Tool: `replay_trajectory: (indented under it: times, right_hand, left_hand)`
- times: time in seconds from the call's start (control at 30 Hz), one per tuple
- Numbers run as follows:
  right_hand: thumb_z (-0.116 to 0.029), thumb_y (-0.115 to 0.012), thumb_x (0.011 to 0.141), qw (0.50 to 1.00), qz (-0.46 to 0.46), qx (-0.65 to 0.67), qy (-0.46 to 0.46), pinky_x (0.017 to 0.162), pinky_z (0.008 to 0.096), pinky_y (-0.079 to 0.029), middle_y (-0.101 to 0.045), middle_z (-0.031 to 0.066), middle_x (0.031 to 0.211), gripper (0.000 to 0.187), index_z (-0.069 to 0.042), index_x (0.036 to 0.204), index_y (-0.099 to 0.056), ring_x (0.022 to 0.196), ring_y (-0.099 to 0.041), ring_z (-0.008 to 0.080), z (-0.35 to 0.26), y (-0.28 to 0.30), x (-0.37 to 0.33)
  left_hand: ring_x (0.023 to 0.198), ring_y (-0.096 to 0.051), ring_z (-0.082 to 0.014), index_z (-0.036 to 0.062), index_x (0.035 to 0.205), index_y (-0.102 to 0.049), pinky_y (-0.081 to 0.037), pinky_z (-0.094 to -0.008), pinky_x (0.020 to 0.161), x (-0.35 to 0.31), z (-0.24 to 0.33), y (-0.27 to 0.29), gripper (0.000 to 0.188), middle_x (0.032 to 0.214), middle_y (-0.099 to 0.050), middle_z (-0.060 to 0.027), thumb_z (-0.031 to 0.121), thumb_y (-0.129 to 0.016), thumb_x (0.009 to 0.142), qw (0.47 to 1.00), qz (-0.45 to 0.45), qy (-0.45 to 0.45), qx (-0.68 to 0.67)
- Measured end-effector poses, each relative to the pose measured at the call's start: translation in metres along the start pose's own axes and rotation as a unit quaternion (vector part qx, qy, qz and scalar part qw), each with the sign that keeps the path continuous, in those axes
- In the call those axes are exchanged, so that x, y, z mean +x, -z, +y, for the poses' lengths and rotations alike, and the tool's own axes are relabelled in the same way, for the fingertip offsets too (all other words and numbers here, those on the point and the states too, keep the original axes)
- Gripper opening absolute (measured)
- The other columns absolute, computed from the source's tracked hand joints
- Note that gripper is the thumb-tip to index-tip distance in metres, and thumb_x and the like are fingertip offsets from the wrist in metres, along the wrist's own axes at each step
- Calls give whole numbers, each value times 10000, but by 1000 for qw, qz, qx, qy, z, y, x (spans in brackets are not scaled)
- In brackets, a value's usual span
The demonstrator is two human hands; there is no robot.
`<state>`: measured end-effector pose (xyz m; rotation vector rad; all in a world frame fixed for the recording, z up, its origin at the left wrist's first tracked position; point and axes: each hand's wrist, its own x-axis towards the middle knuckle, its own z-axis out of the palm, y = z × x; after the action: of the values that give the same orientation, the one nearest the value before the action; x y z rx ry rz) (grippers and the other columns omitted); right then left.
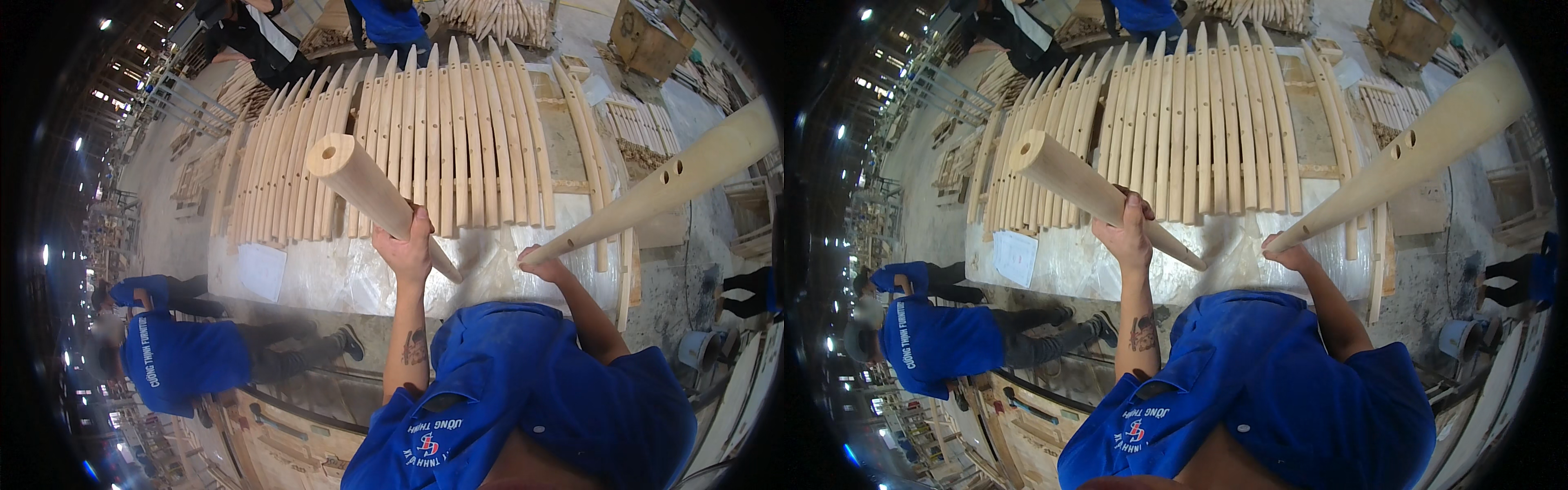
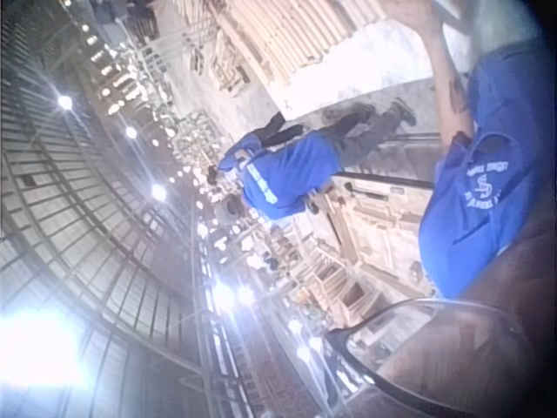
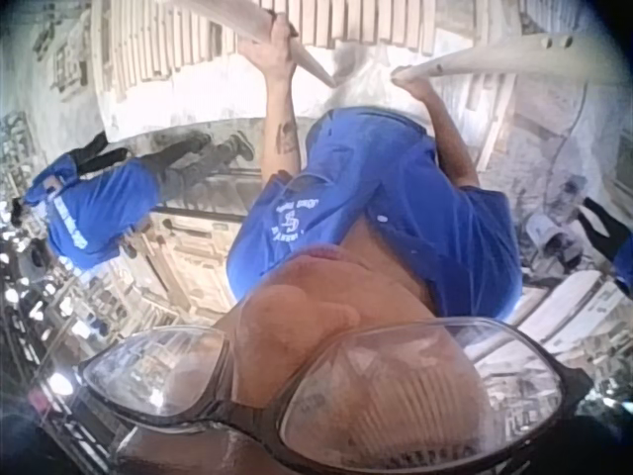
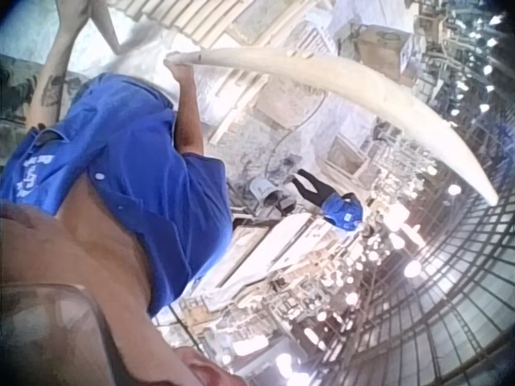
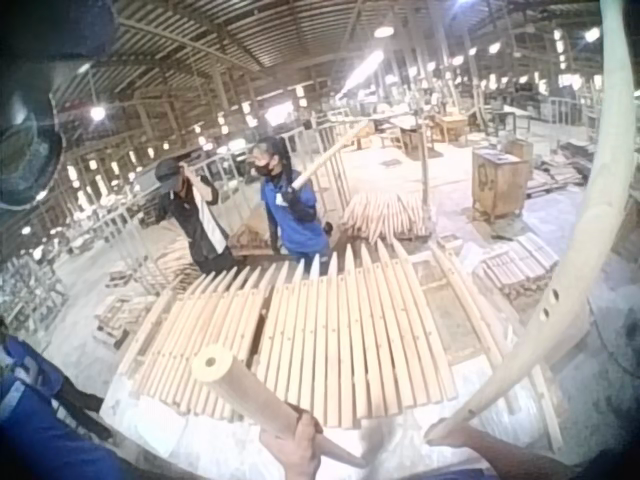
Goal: The person repeatedly picks up wooden chair legs and crossbars, aligns them on a workbench, and joins them by hand. The person then places the assembled units onto a nearby stack. The process is repeated multiple times with similar parts.
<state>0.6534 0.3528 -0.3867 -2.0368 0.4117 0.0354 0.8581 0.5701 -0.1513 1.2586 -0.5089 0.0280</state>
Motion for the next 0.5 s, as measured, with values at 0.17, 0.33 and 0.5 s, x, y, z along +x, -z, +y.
replay_trajectory:
  times: [0.17,0.33,0.5]
  right_hand:
    - [-220,-736,802,1000,-7,1,-14,866,363,-488,-649,92,965,206,-82,947,-686,931,-616,241,-4,2,0]
    - [-225,-751,799,1000,-14,3,-8,862,359,-495,-656,94,985,223,-79,955,-687,939,-623,227,-2,3,1]
    - [-223,-751,793,1000,-10,5,-10,858,360,-501,-663,94,976,235,-70,959,-689,933,-629,224,2,5,1]
  left_hand:
    - [591,-562,-146,-36,949,-538,-479,-289,521,-1,1,-2,219,757,-561,-86,115,-680,879,1000,5,4,-2]
    - [583,-569,-147,-35,948,-538,-479,-283,518,0,1,-5,207,760,-566,-92,102,-673,872,1000,9,10,-3]
    - [579,-564,-142,-32,941,-533,-482,-281,516,4,0,-6,194,755,-563,-89,93,-664,874,1000,6,12,21]
